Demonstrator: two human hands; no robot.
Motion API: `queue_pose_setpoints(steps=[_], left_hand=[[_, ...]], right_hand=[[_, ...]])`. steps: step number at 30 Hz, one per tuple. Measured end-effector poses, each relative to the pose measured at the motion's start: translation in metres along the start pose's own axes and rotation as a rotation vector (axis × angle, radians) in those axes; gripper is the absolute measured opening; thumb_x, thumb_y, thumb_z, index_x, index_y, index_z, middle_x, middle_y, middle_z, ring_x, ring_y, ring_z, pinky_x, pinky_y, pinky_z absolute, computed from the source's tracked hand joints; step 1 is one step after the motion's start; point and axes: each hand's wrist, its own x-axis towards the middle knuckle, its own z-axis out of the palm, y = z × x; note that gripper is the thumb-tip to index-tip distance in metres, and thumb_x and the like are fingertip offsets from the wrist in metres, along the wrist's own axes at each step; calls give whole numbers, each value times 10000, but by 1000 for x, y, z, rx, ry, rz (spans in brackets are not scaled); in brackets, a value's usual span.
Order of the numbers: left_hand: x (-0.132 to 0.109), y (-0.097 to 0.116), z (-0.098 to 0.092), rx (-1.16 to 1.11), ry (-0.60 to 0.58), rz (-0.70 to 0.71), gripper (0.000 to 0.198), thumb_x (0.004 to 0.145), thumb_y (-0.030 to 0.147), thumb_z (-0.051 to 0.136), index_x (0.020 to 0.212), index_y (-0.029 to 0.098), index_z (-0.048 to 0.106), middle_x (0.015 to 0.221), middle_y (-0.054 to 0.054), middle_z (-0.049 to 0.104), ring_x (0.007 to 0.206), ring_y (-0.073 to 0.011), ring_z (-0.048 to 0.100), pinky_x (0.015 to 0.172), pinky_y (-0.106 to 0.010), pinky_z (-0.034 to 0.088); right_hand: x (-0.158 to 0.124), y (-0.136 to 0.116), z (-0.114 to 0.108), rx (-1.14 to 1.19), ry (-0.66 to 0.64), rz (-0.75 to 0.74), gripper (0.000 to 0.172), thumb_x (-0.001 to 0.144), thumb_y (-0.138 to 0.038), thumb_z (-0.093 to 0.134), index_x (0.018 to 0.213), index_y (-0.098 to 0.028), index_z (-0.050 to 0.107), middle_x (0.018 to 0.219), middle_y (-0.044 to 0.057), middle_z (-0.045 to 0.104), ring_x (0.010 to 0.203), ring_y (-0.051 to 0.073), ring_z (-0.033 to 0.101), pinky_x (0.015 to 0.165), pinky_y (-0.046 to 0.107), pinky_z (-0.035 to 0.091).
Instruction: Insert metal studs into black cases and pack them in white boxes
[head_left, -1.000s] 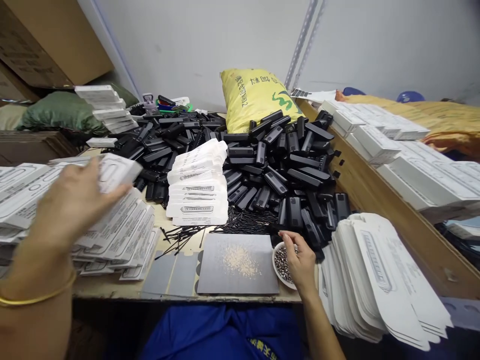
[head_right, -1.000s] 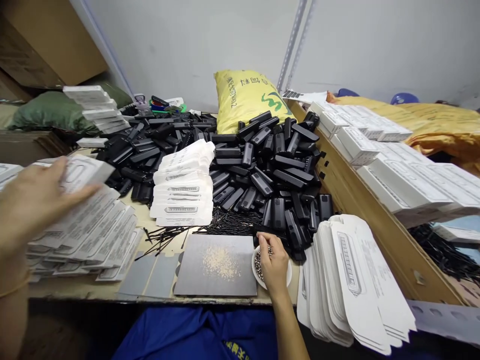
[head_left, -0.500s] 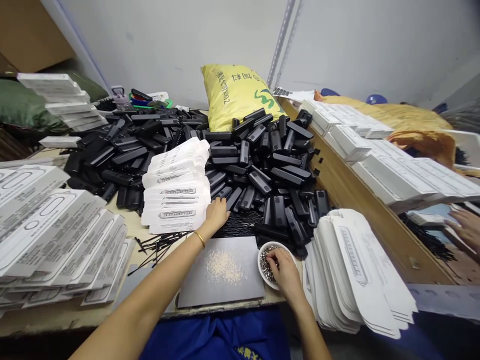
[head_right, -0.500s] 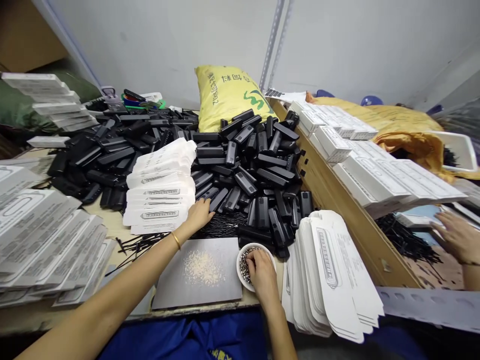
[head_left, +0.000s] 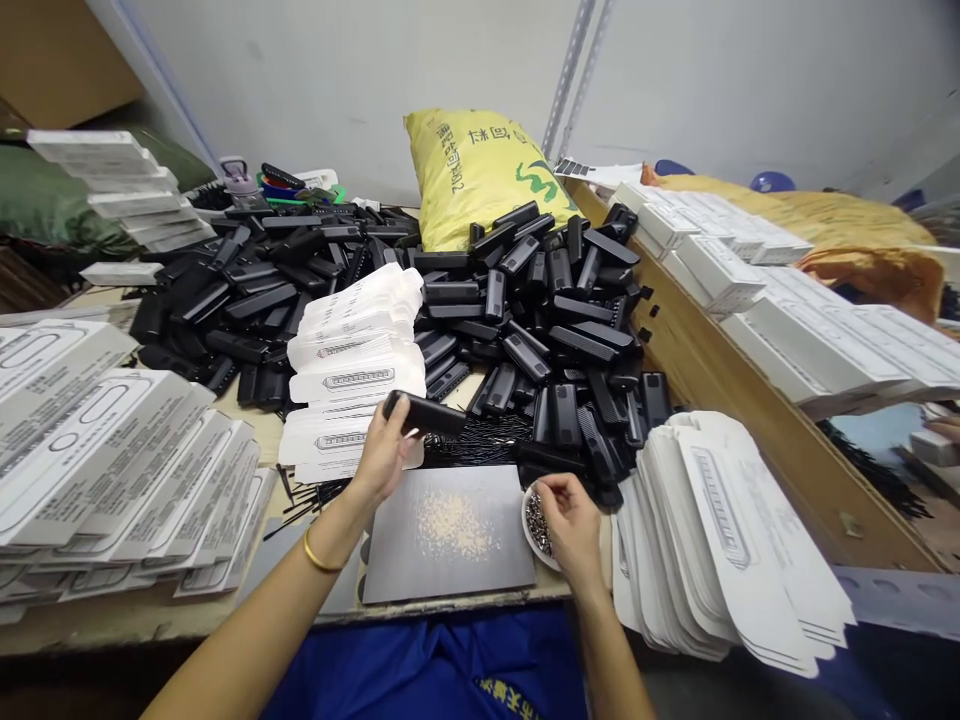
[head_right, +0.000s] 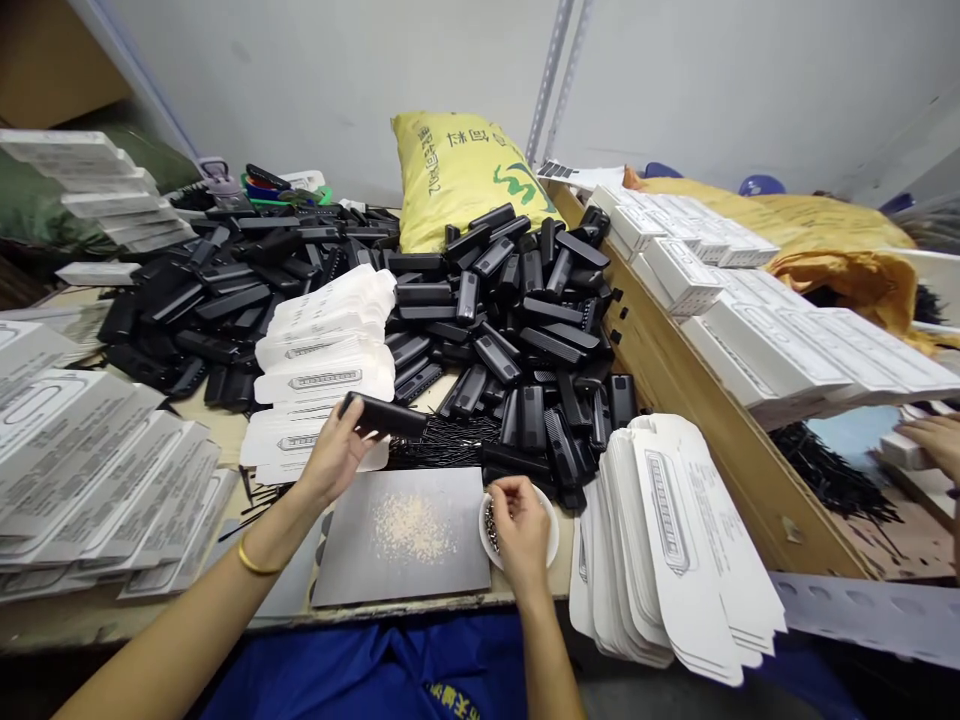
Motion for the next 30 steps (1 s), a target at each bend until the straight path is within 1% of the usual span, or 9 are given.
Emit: queue_pose_setpoints(steps=[3,4,5,7,12,19,22,26,30], left_hand=[[-26,0,2,-663,38,-398,275,943,368,425,1104,163,512,1077,-125,637,953,-210,644,821,-406,557],[-32,0,3,-818,62,-507,243,934,337,462,1080,156,530,1058,-126,646,933,-209,650,822,-415,563],[-38,0,4,-899,90,-574,220,931,314,476,1064,151,544,1034,-123,655,910,-204,656,821,-421,569],[-46,0,5,-971,135,-636,195,933,287,480,1039,145,564,1001,-115,669,884,-196,664,824,-429,574],[-51,0,6,-1020,145,-679,195,937,281,473,1011,135,579,995,-112,686,883,-197,674,863,-445,567],[-52,-1,6,-984,120,-673,216,926,290,494,1036,133,592,1042,-127,679,918,-208,670,892,-460,549],[-52,0,5,-962,109,-670,248,932,299,480,1071,121,583,1081,-157,666,950,-225,664,874,-455,555],[-53,-1,3,-931,92,-659,250,931,305,481,1067,117,574,1063,-160,670,956,-222,662,870,-442,557],[-55,-5,5,-884,104,-611,195,929,282,485,994,121,574,1015,-137,680,903,-206,671,847,-441,565]], right_hand=[[-2,-24,35,282,-62,68,213,784,-394,637,793,-188,586,722,7,623,611,135,562,593,261,460],[-3,-30,44,343,-85,80,209,776,-384,650,793,-186,585,717,1,617,601,125,550,588,254,452],[-4,-34,52,390,-102,87,203,772,-374,657,793,-185,584,710,-6,609,598,118,542,587,248,447],[-6,-40,63,447,-128,88,194,768,-358,667,793,-184,584,706,-14,595,607,112,538,592,242,442],[-10,-40,65,430,-127,76,187,770,-349,667,799,-183,584,708,-16,576,619,113,541,600,244,451],[-11,-33,64,336,-111,36,169,807,-351,625,832,-184,613,709,-4,600,650,133,565,628,260,471],[-11,-29,62,199,-122,-48,167,855,-346,568,858,-188,622,754,16,625,700,151,584,656,275,474],[-10,-30,57,2,-126,-210,128,889,-269,518,832,-204,613,787,21,636,745,161,590,693,286,459],[-15,-33,60,-26,-101,-285,122,893,-229,506,813,-214,596,777,20,635,741,166,599,676,289,465]])
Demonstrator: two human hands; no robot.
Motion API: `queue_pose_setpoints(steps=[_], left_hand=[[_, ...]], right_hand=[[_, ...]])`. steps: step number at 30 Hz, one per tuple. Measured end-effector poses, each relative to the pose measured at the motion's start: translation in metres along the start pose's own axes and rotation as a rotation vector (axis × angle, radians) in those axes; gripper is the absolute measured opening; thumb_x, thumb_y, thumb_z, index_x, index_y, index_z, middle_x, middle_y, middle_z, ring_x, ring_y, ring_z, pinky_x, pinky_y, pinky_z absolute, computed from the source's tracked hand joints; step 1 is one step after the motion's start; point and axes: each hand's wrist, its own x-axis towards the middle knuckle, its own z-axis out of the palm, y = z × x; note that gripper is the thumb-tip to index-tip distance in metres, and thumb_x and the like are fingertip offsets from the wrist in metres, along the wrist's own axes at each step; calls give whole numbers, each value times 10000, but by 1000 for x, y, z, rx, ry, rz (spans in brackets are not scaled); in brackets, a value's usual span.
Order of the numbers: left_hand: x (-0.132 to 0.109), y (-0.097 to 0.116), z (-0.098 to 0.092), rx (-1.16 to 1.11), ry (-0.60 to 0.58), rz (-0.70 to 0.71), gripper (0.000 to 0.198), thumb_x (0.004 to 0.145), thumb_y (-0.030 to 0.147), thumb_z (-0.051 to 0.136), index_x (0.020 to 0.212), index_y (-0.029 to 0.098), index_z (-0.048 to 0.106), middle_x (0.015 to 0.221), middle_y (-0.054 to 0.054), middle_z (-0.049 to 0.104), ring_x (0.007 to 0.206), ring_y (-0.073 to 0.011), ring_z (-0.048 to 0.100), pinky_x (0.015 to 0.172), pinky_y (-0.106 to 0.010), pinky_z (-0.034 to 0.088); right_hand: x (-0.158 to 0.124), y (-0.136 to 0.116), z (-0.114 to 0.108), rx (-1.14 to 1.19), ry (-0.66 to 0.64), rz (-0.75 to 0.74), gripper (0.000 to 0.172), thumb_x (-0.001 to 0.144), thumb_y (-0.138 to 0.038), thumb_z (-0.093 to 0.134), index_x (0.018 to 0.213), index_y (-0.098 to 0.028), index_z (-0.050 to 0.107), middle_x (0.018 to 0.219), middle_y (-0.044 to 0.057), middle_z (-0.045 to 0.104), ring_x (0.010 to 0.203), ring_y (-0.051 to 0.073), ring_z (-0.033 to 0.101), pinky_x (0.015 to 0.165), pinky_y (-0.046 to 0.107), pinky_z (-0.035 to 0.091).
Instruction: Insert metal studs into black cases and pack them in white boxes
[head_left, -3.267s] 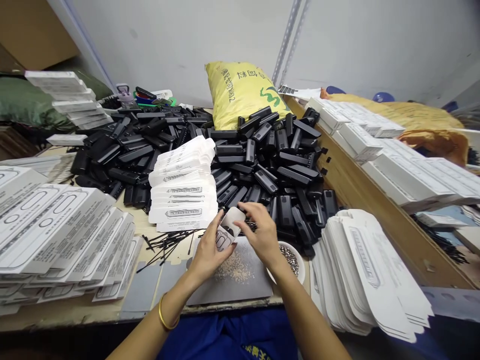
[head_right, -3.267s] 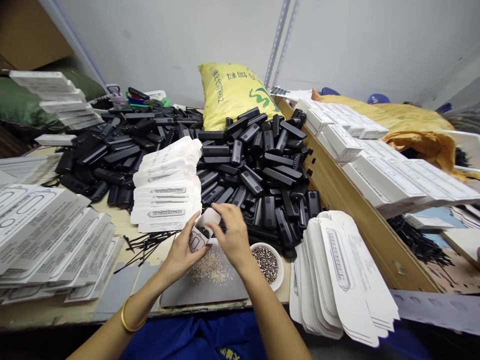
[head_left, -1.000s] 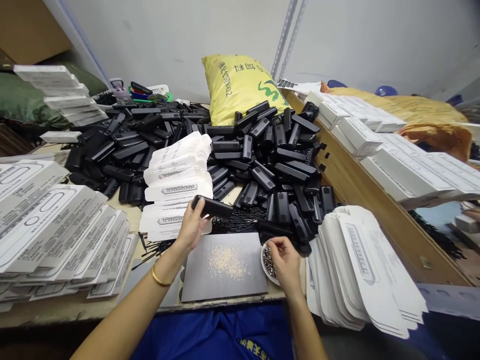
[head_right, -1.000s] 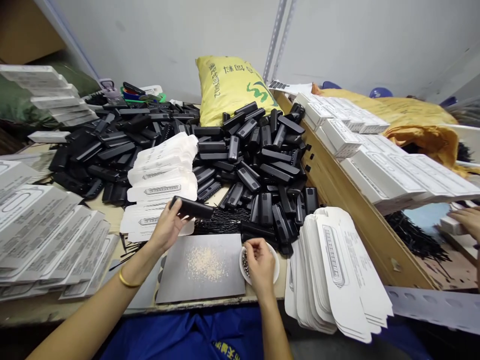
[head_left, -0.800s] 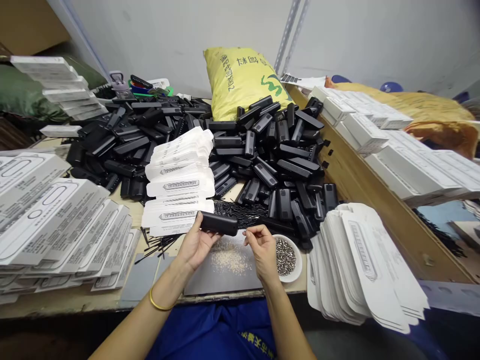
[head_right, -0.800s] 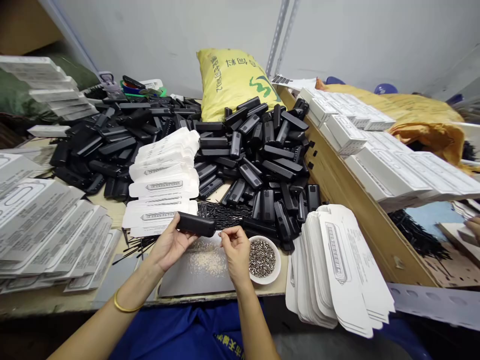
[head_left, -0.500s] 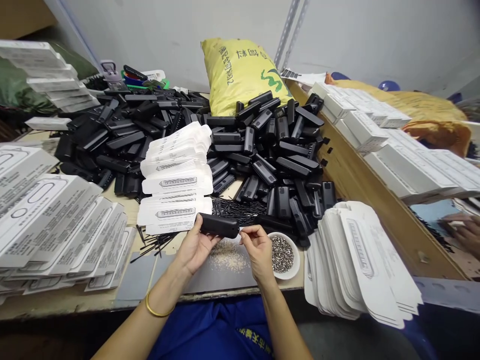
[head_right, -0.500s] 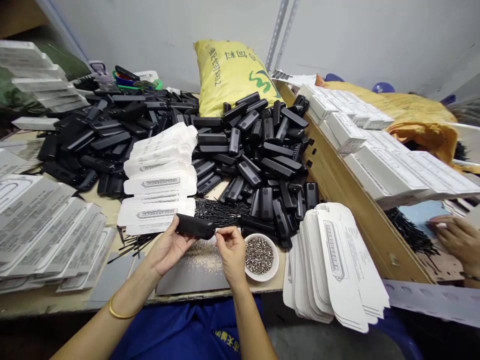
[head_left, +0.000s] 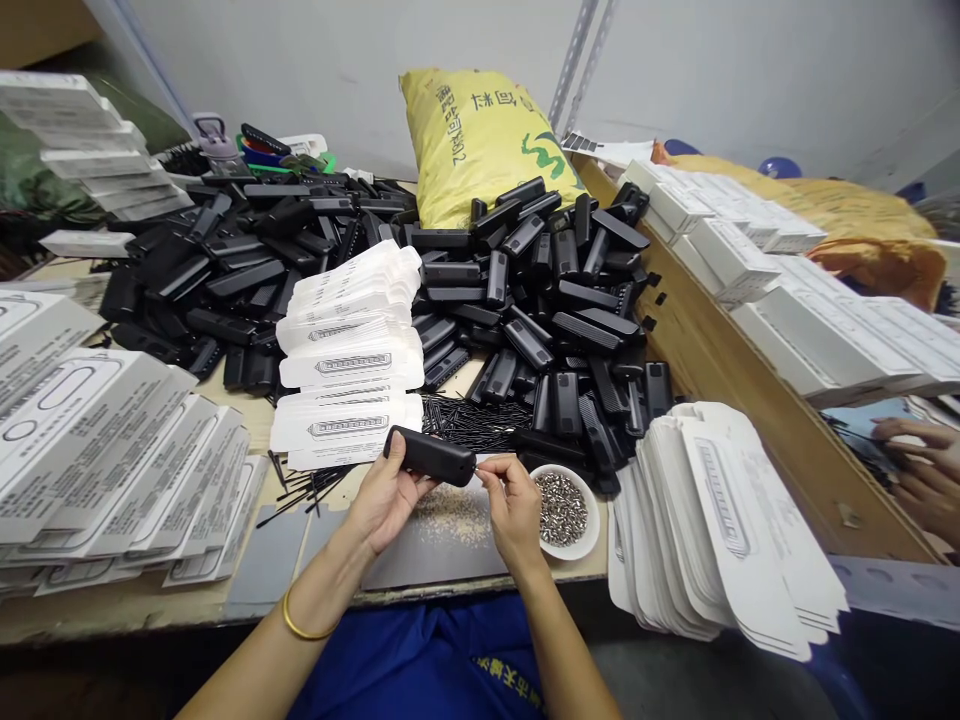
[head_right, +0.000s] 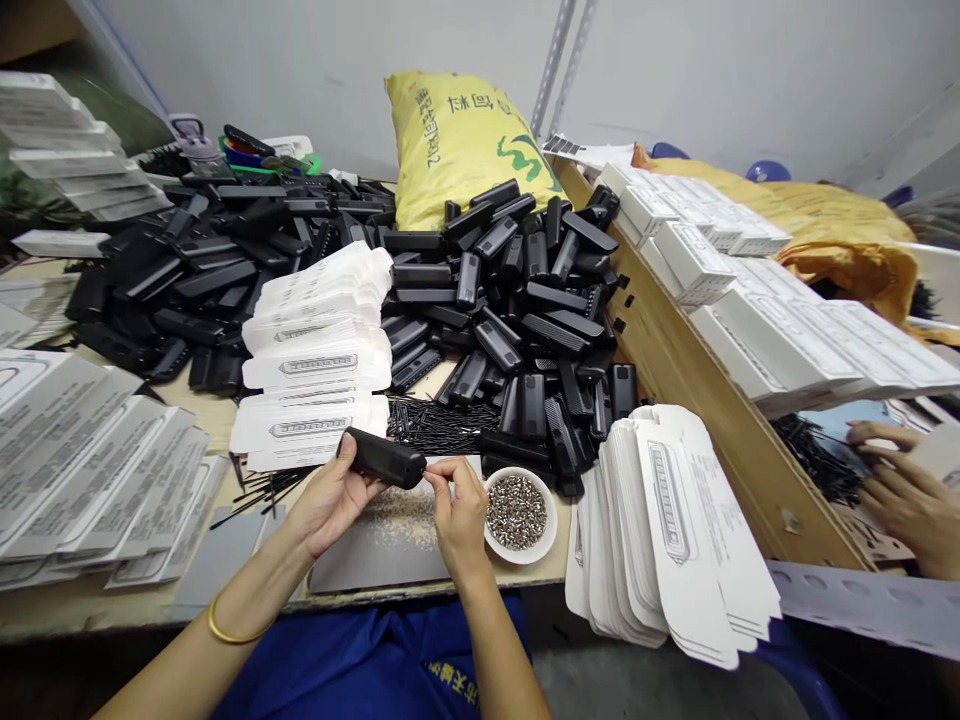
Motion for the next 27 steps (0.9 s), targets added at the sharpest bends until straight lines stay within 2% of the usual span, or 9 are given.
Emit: queue_pose_setpoints(steps=[4,7,11,13,14,18,21,23,27], left_hand=[[-1,0,4,21,15,28,171,919,278,511,952,124,577,969,-124,688,877,-202,673,841,-433,565],[-11,9,4,76,-37,106,223,883,368,563,950,156,573,952,-103,695,873,-210,669,819,-413,567],[-26,9,-4,442,-362,485,426,696,568,695,947,241,589,975,-68,694,936,-261,652,867,-412,525],[-21,-4,-3,752,-531,520,426,640,531,748,912,238,602,909,-68,698,865,-262,657,829,-392,521],[-14,-12,0,885,-541,505,393,670,501,732,923,231,598,890,-68,697,830,-255,657,806,-384,518],[26,-36,31,1159,-287,531,295,849,408,533,1035,179,551,917,-113,680,876,-288,648,823,-422,482],[44,-25,38,1215,-247,562,297,814,354,588,1049,171,582,945,-133,673,899,-306,640,838,-423,475],[44,-2,22,1237,-208,612,318,798,311,606,1094,194,591,1053,-132,651,982,-299,612,905,-419,448],[38,56,-41,1305,18,743,314,724,253,654,1032,201,623,1118,-135,576,1189,-368,440,1035,-514,300]], right_hand=[[-11,-1,12,51,89,-5,123,896,-245,503,827,-214,600,775,28,627,756,176,609,693,315,492],[-17,5,11,207,70,80,94,875,-281,547,893,-203,597,810,33,635,760,173,621,689,315,515],[-13,14,-12,259,217,173,187,848,-334,584,972,-194,571,879,47,640,740,161,618,682,315,517],[-7,15,-27,195,330,221,200,852,-364,574,938,-184,572,842,39,632,669,140,592,649,296,498],[-3,14,-34,151,350,228,210,850,-380,574,910,-179,577,825,38,630,661,139,583,650,293,489],[17,1,-52,0,313,156,235,845,-411,576,840,-177,600,816,47,640,757,177,593,714,310,467],[32,-8,-42,-91,173,105,195,869,-375,544,836,-194,608,803,37,637,745,183,585,702,312,452],[40,-11,-21,-181,19,47,159,884,-315,518,809,-211,611,785,33,637,743,192,574,697,320,441],[45,-13,52,-395,-328,-52,144,869,-192,530,756,-222,613,799,60,658,834,236,563,738,348,429]])
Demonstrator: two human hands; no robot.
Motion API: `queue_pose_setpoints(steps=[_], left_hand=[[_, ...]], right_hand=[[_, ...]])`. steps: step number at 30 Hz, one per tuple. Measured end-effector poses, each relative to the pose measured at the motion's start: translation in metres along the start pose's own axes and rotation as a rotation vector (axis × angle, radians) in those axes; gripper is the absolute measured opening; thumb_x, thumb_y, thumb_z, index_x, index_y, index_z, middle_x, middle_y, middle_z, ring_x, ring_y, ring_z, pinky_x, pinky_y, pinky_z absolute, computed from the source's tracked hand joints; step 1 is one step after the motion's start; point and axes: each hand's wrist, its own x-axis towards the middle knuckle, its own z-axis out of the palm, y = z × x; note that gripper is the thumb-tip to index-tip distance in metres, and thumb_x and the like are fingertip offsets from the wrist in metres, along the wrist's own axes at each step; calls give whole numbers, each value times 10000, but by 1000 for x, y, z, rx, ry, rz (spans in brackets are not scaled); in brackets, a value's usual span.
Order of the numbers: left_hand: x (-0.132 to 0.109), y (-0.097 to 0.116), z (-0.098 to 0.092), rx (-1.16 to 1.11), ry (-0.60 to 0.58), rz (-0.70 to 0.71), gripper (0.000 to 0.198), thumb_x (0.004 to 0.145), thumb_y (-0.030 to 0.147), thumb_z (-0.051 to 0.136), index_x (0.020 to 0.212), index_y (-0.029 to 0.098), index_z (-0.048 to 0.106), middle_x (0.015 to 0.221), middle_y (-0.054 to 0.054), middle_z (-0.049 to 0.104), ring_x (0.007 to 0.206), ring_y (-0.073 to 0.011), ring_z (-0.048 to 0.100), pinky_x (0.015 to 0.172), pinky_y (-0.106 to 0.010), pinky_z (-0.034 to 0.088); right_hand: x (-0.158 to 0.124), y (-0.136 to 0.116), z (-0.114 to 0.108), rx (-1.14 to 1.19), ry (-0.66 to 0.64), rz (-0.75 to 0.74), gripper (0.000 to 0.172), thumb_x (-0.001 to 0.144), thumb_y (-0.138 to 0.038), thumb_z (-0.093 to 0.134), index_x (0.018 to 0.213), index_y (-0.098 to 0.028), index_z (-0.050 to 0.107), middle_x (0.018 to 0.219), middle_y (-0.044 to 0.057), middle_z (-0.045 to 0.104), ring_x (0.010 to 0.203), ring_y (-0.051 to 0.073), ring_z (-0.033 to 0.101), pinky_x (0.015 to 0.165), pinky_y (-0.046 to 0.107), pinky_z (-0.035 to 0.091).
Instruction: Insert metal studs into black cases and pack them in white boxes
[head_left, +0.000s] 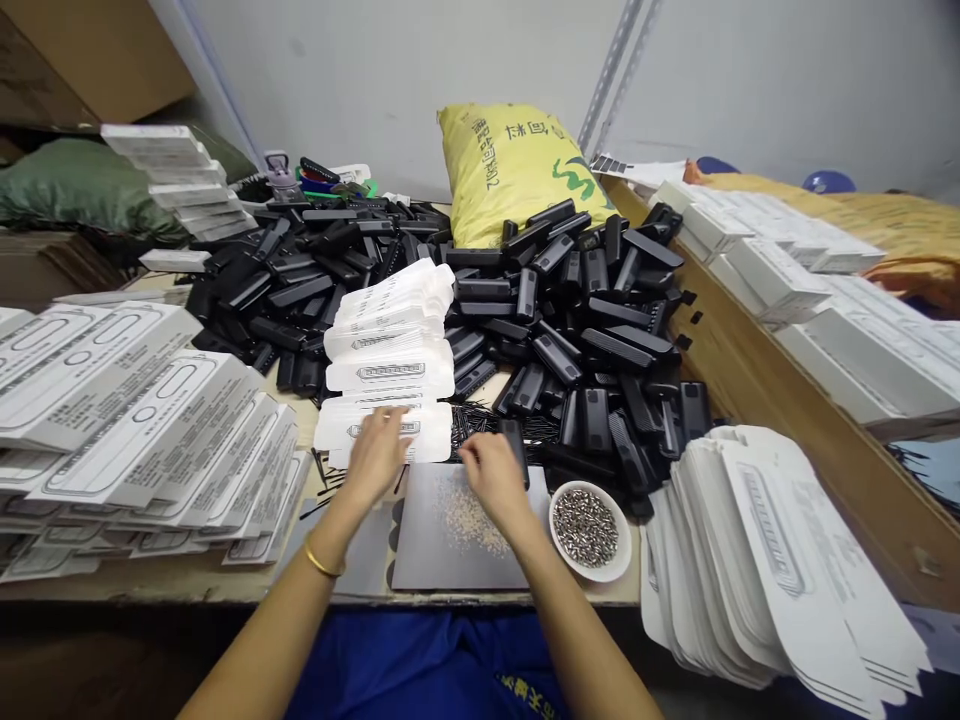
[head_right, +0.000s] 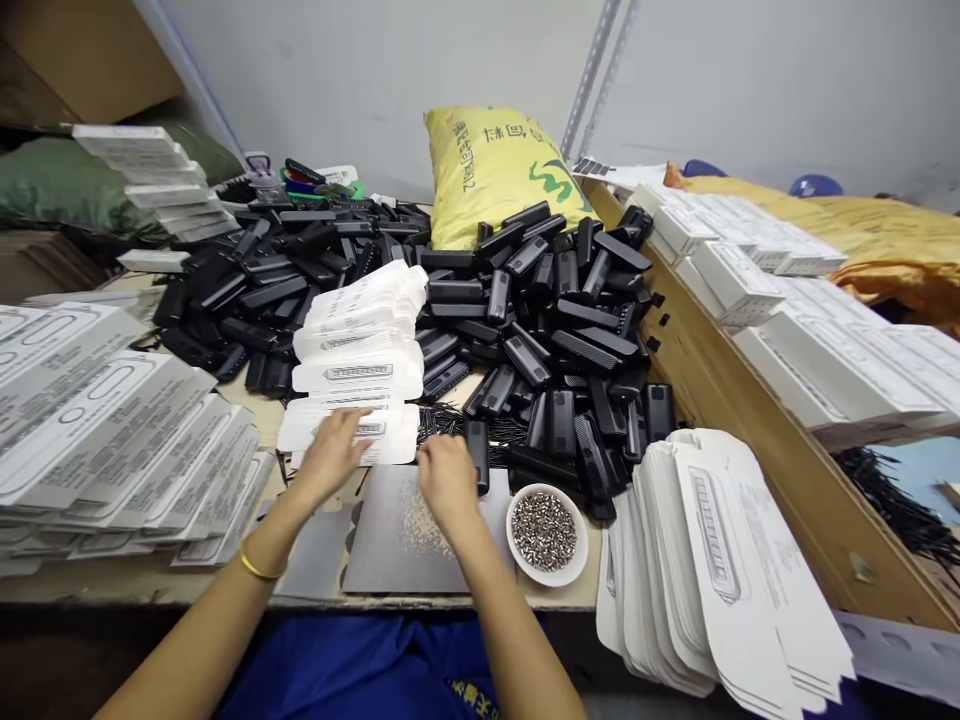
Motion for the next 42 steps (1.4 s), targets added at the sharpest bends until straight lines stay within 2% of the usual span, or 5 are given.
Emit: queue_pose_setpoints(steps=[6,11,18,30,42], left_hand=[[4,-37,-32,216,54,17,383,670,188,682,1047,178,617,1140,-169,519,1190,-443,365,991,-624,266],[16,-4,-43,308,-87,78,278,742,281,646,991,156,661,1103,-143,552,1153,-387,424,1024,-587,262],[-11,54,-34,-595,-963,-329,505,752,543,617,1038,128,646,961,-96,685,908,-241,636,833,-373,502],[-62,57,31,-924,-532,-411,695,797,439,660,1368,304,286,952,-29,639,656,-156,663,642,-308,547],[-75,47,51,-707,-439,-319,821,837,467,584,1435,233,73,835,-19,646,736,-188,639,727,-356,508]], right_hand=[[36,-25,64,-200,-245,186,202,725,-230,752,842,-137,615,980,177,656,966,300,572,810,396,404],[55,-7,26,-135,-278,53,144,770,-202,700,751,-176,560,873,79,662,878,218,580,781,312,390],[48,8,-54,433,-266,-303,185,825,-204,584,697,-216,451,771,2,629,743,162,549,753,305,406],[-32,15,-16,841,148,201,229,812,-403,628,941,-216,651,1220,74,494,1012,192,541,855,311,452],[-31,2,-14,1243,123,369,273,783,-435,669,745,-203,530,735,-32,547,638,105,490,618,224,405]])
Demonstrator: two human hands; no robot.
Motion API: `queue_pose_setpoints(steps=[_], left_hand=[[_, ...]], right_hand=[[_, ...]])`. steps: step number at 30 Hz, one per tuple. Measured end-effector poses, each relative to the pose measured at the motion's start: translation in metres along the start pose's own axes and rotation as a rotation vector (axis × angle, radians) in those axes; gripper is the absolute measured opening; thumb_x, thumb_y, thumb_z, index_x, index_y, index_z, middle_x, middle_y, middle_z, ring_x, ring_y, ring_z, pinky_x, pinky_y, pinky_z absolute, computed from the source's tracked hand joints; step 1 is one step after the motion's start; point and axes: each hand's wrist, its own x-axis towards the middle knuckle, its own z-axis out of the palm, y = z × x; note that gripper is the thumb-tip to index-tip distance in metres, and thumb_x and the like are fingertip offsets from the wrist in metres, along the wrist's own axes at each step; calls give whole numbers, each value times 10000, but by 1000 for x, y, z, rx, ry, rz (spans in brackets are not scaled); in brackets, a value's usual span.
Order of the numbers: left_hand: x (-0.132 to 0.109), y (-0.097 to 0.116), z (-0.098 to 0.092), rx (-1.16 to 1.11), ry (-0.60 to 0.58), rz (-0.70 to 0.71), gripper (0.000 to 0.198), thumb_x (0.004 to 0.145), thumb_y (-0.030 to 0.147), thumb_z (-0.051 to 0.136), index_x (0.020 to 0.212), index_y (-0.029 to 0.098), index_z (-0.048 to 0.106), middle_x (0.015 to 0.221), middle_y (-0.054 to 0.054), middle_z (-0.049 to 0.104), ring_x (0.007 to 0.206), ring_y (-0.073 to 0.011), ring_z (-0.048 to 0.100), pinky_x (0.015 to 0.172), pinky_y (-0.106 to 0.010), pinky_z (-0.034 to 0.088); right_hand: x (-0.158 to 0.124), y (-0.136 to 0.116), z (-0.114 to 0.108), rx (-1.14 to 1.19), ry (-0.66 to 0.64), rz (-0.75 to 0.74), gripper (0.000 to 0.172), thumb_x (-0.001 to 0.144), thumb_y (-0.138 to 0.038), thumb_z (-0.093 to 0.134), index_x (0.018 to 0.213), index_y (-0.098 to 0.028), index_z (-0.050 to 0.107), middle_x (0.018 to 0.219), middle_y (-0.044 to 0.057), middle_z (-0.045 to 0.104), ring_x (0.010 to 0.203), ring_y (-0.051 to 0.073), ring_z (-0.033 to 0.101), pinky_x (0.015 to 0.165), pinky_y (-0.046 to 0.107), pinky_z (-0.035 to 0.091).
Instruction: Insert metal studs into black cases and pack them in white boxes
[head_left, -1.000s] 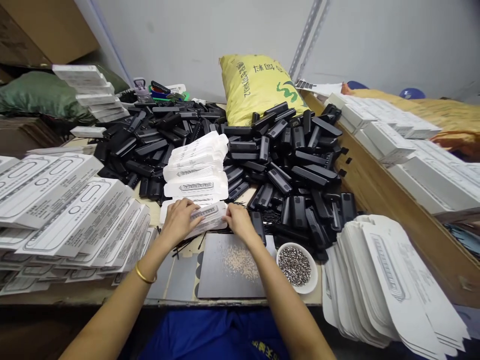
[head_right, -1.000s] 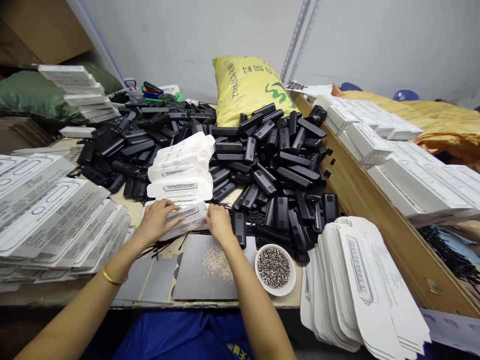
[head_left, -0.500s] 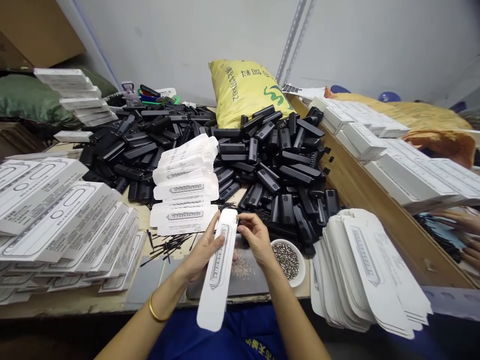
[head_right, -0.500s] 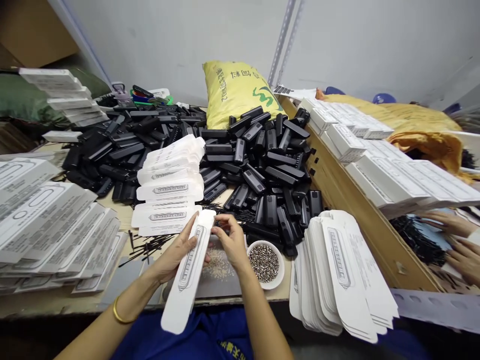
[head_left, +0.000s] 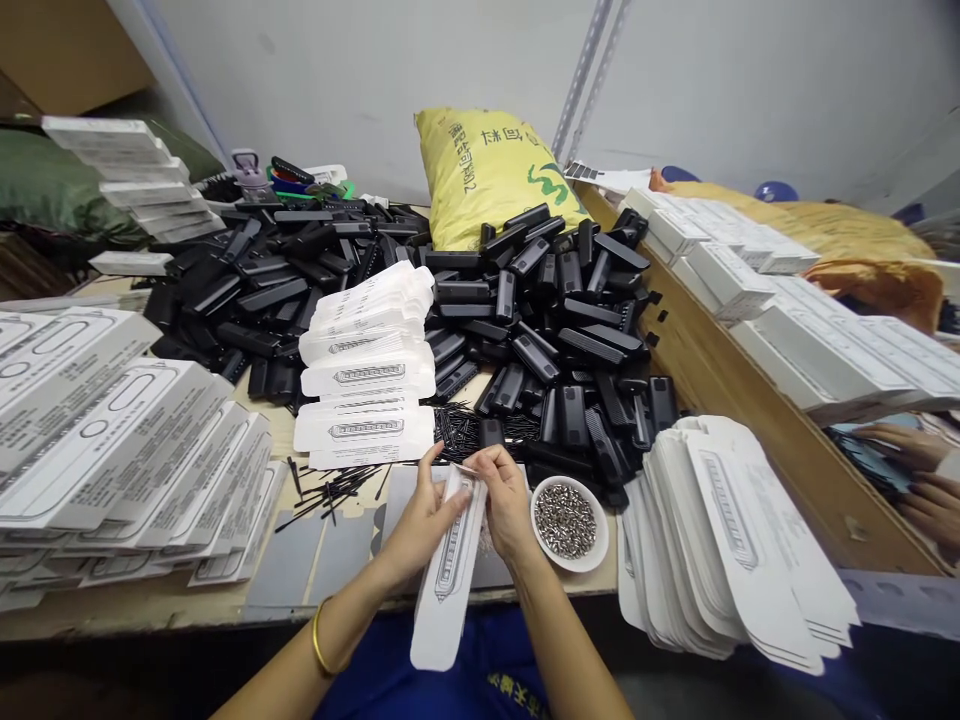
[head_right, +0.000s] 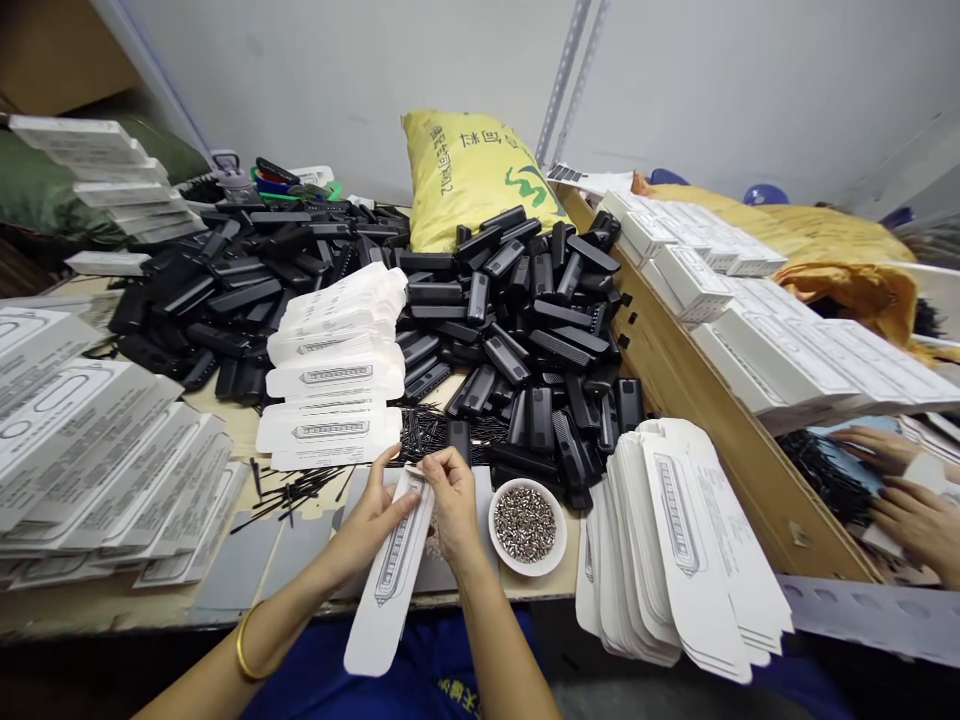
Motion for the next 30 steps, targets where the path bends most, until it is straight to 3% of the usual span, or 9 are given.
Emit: queue_pose_setpoints(steps=[3,10,14,18,20,22,26,28,30], left_hand=[[-2,-2,-2,141,9,73,852,839,447,591,1469,215,66,950,-61,657,895,-212,626,833,-365,472],[1,6,-10,147,-33,-66,957,848,481,563,1489,186,-84,702,28,573,609,-139,537,579,-249,408],[-5,6,-19,208,31,-67,769,898,506,440,1501,208,65,978,-83,641,888,-213,613,748,-318,475],[-28,-1,-31,557,-114,376,687,823,374,596,1434,283,294,1407,-126,435,1298,-296,409,1074,-466,323],[-38,-2,-35,728,-130,658,706,737,293,695,1364,295,371,1409,-117,426,1346,-317,343,1140,-528,185],[-42,3,-40,796,-20,746,639,712,298,714,1277,279,417,1285,-107,526,1259,-309,451,1123,-523,240],[-29,21,-51,961,296,412,580,759,428,644,1240,202,413,1098,-105,615,967,-277,619,847,-411,499],[-20,27,-57,1101,325,336,586,777,436,605,1267,177,415,1148,-121,608,1013,-293,603,857,-416,486],[-13,29,-62,1221,287,333,581,784,409,582,1287,162,428,1193,-131,595,1059,-304,583,889,-426,465]], right_hand=[[9,2,-1,62,27,115,317,690,-426,754,730,-198,537,672,-50,539,568,93,467,566,218,384],[-12,9,-4,-128,12,16,320,787,-505,635,768,-186,613,779,13,626,726,153,564,675,258,447],[-29,14,-5,-148,63,11,283,792,-451,642,938,-212,600,879,22,629,781,168,583,707,273,475],[-27,27,5,34,286,63,284,816,-484,568,927,-226,529,781,11,593,666,163,571,630,291,492],[-26,30,13,-12,202,82,261,833,-485,524,850,-225,516,727,10,575,645,170,566,617,303,494],[-25,30,17,-228,54,39,250,860,-455,479,822,-218,547,764,35,592,725,198,585,676,338,502],[-13,25,-1,-898,179,-261,268,813,-323,572,1052,-208,609,1180,134,552,1176,309,457,1006,515,344],[-2,23,-19,-1043,242,-308,362,788,-275,597,1142,-199,583,1311,166,471,1275,337,370,1052,563,271],[7,17,-38,-973,236,-285,352,811,-282,569,1152,-192,574,1290,169,495,1248,320,425,1020,536,343]])
